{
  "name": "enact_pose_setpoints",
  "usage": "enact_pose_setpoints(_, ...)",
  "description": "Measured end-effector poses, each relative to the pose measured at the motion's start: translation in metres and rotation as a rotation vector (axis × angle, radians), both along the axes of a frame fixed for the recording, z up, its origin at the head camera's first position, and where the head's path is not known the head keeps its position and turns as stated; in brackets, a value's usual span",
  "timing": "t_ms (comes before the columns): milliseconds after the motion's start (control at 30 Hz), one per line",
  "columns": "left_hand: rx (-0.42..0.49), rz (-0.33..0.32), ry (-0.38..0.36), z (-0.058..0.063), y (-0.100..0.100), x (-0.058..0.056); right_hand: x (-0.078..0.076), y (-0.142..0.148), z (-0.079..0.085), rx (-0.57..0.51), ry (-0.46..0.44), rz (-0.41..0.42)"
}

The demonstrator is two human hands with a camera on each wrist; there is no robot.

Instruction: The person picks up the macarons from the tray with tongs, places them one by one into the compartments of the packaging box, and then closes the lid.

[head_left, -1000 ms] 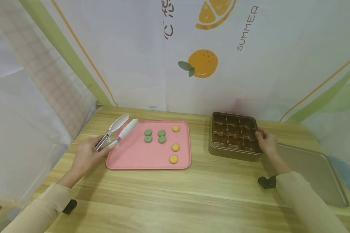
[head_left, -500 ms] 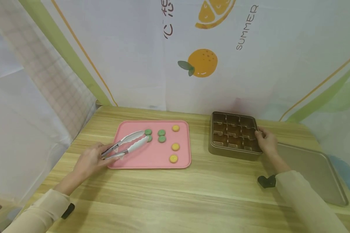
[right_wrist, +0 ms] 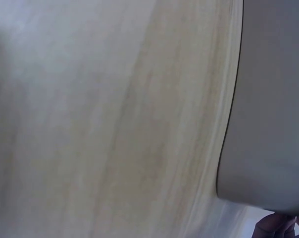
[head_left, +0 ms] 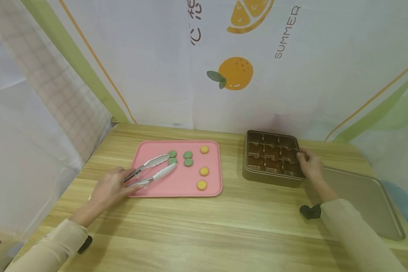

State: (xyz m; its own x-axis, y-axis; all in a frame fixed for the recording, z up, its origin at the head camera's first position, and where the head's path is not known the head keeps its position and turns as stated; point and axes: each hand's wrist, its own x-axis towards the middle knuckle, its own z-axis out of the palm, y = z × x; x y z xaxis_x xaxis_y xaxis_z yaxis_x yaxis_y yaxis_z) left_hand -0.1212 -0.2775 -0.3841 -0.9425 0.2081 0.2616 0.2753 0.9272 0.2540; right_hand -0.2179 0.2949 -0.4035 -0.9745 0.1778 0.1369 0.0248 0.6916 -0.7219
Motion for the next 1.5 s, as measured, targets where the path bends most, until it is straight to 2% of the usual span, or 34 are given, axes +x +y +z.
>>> enact_pose_setpoints(300,0.003,0.034,-0.029,0.000,0.007,-0.003,-0.001,0.001,-0.001,0.001,0.002,-0.003)
enact_pose_setpoints(633,0.004,0.038,-0.070,0.001,0.011,-0.005,0.000,0.001,-0.001,0.007,-0.012,-0.013)
enact_pose_setpoints(1233,0.002,0.028,-0.060,0.002,0.013,-0.005,-0.001,0.002,-0.002,0.028,-0.009,-0.014)
enact_pose_setpoints(1500,0.000,0.022,-0.026,0.000,0.012,-0.003,0.000,0.002,-0.002,0.028,-0.029,0.005)
